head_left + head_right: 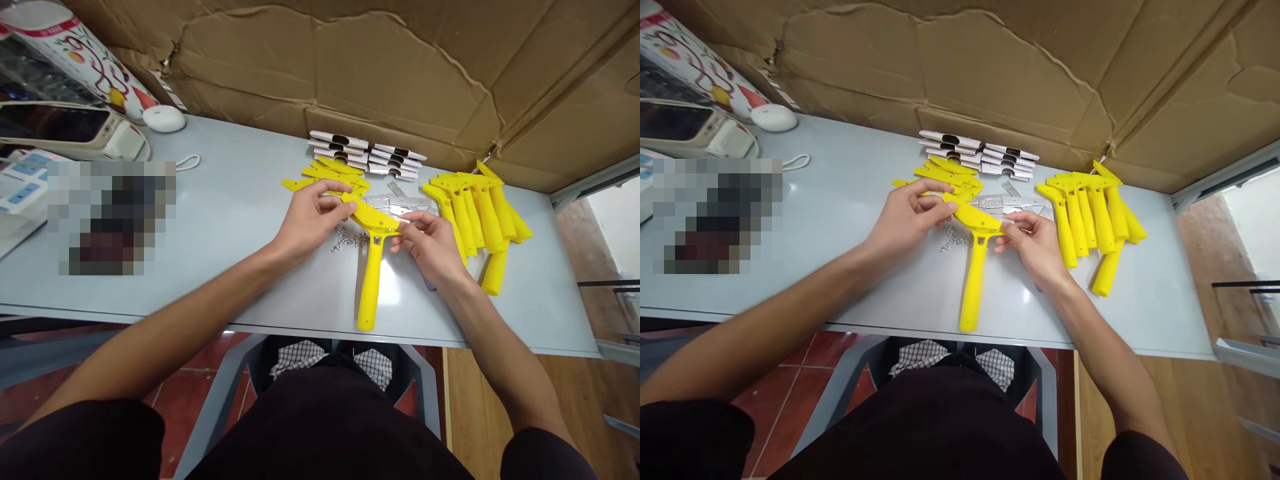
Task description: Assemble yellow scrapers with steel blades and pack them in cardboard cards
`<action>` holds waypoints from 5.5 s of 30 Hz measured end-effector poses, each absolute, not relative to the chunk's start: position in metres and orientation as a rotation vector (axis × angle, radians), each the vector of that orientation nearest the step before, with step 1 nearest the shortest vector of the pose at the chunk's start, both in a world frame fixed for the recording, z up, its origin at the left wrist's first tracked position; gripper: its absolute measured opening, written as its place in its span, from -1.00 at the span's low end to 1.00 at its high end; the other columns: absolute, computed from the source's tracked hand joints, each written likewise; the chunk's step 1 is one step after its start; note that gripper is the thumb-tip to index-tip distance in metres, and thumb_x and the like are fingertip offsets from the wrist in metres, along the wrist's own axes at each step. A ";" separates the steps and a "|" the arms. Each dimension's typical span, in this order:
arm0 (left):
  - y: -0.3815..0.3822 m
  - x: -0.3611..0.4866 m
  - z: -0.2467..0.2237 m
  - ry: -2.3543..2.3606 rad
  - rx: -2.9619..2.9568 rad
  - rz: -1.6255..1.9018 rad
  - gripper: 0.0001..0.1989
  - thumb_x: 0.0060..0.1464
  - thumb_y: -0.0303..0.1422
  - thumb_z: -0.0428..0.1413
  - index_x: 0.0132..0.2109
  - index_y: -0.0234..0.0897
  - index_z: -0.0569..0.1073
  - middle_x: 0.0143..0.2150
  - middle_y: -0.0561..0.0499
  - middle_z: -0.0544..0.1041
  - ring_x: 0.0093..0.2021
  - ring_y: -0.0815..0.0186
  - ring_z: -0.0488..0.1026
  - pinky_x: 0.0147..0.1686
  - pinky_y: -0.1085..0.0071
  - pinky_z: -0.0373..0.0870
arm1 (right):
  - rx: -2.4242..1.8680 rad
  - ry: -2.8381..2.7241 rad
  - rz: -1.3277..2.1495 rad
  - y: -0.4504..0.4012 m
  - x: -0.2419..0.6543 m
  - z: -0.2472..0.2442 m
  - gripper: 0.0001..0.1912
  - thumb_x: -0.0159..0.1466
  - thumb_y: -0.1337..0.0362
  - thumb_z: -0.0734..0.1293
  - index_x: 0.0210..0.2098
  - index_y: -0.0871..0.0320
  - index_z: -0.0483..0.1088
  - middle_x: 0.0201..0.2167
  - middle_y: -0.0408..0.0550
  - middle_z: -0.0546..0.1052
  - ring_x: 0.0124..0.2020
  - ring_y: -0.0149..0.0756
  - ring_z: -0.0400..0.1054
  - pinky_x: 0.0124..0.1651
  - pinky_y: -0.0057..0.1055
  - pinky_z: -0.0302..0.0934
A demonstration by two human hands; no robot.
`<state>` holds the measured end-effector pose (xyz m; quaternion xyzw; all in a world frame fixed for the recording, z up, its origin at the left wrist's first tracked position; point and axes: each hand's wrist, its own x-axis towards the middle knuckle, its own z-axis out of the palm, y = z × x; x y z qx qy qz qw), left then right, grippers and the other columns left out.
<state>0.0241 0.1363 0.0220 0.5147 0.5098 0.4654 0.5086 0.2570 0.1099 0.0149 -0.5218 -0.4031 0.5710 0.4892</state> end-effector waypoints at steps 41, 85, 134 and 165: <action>0.124 0.040 0.022 1.238 0.985 1.094 -0.77 0.03 -0.52 0.47 -0.25 -0.28 0.56 -0.18 -0.05 0.70 -0.37 0.31 0.71 -0.19 0.31 0.74 | -1.254 -0.934 1.372 0.109 0.258 0.019 -0.59 0.16 0.02 0.66 -0.30 0.01 0.42 -0.45 -0.24 0.57 -0.43 -0.30 0.61 -0.24 -0.27 0.63; 0.149 0.032 0.028 1.175 0.940 0.994 -0.80 0.32 -0.59 0.22 -0.31 -0.45 0.65 -0.43 -0.11 0.66 -0.46 0.39 0.61 -0.32 0.49 0.63 | -1.361 -1.460 1.285 0.141 0.259 0.040 -0.78 0.14 0.43 0.56 -0.27 0.07 0.54 -0.45 -0.13 0.56 -0.49 -0.25 0.51 -0.48 -0.28 0.48; 0.134 0.015 0.028 1.243 1.047 1.070 -0.86 0.18 -0.45 0.28 -0.37 -0.34 0.67 -0.30 -0.17 0.75 -0.30 0.21 0.73 -0.13 0.31 0.75 | -1.382 -2.364 0.463 0.126 0.269 0.027 -0.77 0.30 0.48 0.38 -0.27 0.11 0.69 -0.32 -0.04 0.68 -0.32 -0.20 0.49 -0.17 -0.25 0.31; 0.123 0.019 0.035 1.234 1.109 0.989 -0.81 0.21 -0.46 0.29 -0.39 -0.29 0.70 -0.39 -0.11 0.73 -0.32 0.20 0.74 -0.11 0.31 0.75 | -1.153 -2.060 0.373 0.119 0.261 0.036 -0.88 0.40 0.31 0.43 -0.20 0.06 0.66 -0.20 0.01 0.64 -0.21 -0.16 0.51 -0.28 -0.27 0.39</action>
